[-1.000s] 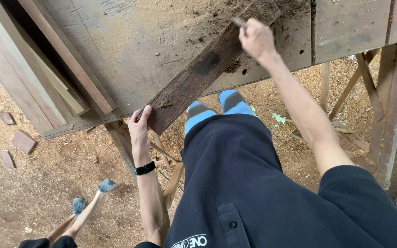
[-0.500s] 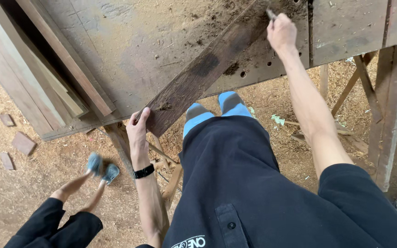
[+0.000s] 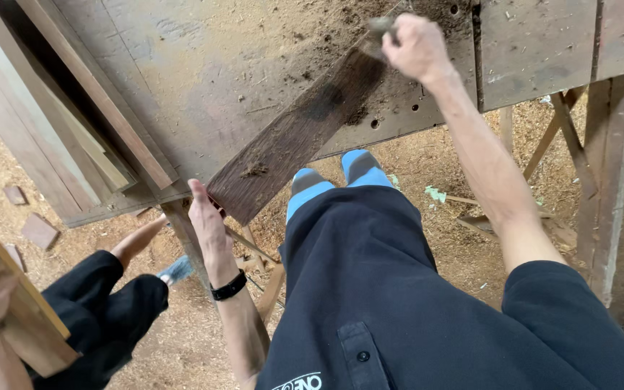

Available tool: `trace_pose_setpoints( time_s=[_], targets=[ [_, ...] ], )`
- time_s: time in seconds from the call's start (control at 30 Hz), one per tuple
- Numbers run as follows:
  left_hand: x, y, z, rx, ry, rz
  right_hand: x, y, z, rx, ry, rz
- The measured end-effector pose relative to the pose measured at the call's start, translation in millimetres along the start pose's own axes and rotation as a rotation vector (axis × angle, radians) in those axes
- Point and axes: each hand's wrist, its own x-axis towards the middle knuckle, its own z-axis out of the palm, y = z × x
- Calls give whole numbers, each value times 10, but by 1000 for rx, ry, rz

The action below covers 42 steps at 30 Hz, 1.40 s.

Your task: The person sands a piece of wood on a workbench using a sanding block, turning it over several times and cleaning the dust with a brush.

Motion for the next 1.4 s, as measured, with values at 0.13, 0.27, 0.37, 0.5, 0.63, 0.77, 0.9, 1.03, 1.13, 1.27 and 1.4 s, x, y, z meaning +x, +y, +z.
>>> trace_pose_setpoints(
  time_s=[0.13,0.27,0.37,0.5,0.63,0.77,0.9,1.03,1.13,1.27,1.4],
  targets=[
    [-23,-34,-9,-267,-10,-138,30,29,-65,-45,9,-33],
    [-217,150,196,-471,44,-157,-219,-693,-701,114,61,87],
    [-222,187,362,-591,-45,-64,-972,-2075,-1064,410,203,-537],
    [-148,186,389,-639,-173,2,-1284,-3054,-1372,891,-418,-447],
    [0,56,424,-754,-212,12,-465,-2550,-1533,758,-526,75],
    [9,39,446,-675,-212,-44,-482,-2413,-1878,514,-203,-173],
    [-12,168,509,-671,-290,15,-1405,-3089,-1851,305,-74,-698],
    [-76,305,542,-678,-366,56,-2011,-3570,-1767,164,-45,-745],
    [-74,336,530,-666,-388,52,-2011,-3597,-1686,108,-44,-582],
    [-37,367,512,-658,-409,52,-1721,-3605,-1606,71,22,-496],
    [-40,431,489,-674,-463,20,-1987,-3722,-1645,82,-10,-603]
  ],
)
